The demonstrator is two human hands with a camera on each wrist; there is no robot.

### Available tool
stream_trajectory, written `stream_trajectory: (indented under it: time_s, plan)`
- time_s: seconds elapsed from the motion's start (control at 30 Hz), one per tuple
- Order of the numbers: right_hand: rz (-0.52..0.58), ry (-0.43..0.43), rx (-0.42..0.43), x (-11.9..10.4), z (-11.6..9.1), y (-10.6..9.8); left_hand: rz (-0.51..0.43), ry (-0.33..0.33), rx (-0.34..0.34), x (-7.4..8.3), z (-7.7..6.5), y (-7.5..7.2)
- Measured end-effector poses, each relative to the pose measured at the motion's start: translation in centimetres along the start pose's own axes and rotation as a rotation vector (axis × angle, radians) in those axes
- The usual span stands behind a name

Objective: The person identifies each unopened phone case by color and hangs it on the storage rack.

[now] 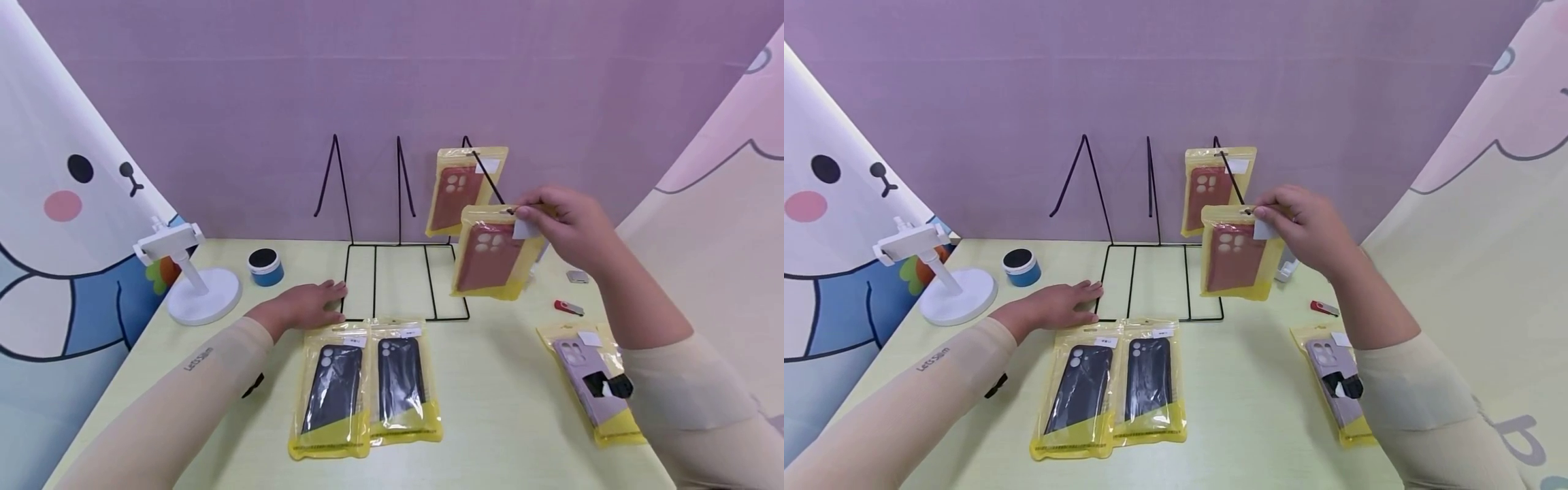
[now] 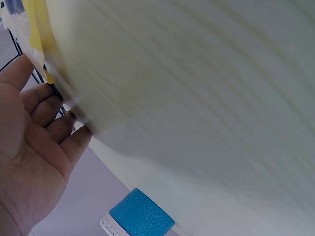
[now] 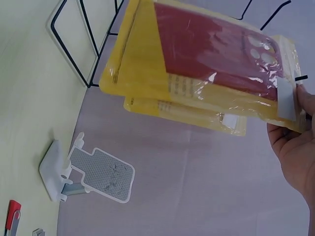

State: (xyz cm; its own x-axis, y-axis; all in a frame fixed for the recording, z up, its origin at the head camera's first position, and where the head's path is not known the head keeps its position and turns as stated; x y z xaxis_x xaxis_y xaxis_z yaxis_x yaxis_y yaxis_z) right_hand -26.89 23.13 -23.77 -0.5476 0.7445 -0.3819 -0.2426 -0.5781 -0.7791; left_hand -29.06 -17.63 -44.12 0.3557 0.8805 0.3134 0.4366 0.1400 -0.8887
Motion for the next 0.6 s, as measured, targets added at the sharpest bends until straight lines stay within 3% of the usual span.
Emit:
stream_trajectory:
  time_s: [0.13,0.3,0.6]
  plan:
    - [0.006,0.047,-0.027,0.3,0.6,0.6,0.001,-0.004,-0.002,0.1,-0.1,-0.1]
    - [0.002,0.176,-0.067,0.8,1.5,1.0,-0.013,-0.009,-0.004,0.1,-0.1,0.0]
    - [-0.036,0.262,-0.082,1.2,3.3,1.5,-0.016,0.000,0.003,0.0,0.0,-0.1]
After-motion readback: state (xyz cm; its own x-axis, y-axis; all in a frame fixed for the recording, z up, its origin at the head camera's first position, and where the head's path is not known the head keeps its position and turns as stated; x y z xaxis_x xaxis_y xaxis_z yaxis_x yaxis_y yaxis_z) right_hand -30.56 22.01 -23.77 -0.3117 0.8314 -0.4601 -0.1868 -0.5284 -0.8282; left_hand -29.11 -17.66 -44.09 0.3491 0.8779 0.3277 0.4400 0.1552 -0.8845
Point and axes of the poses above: each hand's wrist, its own z-axis towards the middle knuckle, its own y-axis out of the palm, x = y × z, the point moved 3 cm from there along z, towards the middle knuckle, and after that the axes turned 4 degrees about -z, right-handed, at the moved point
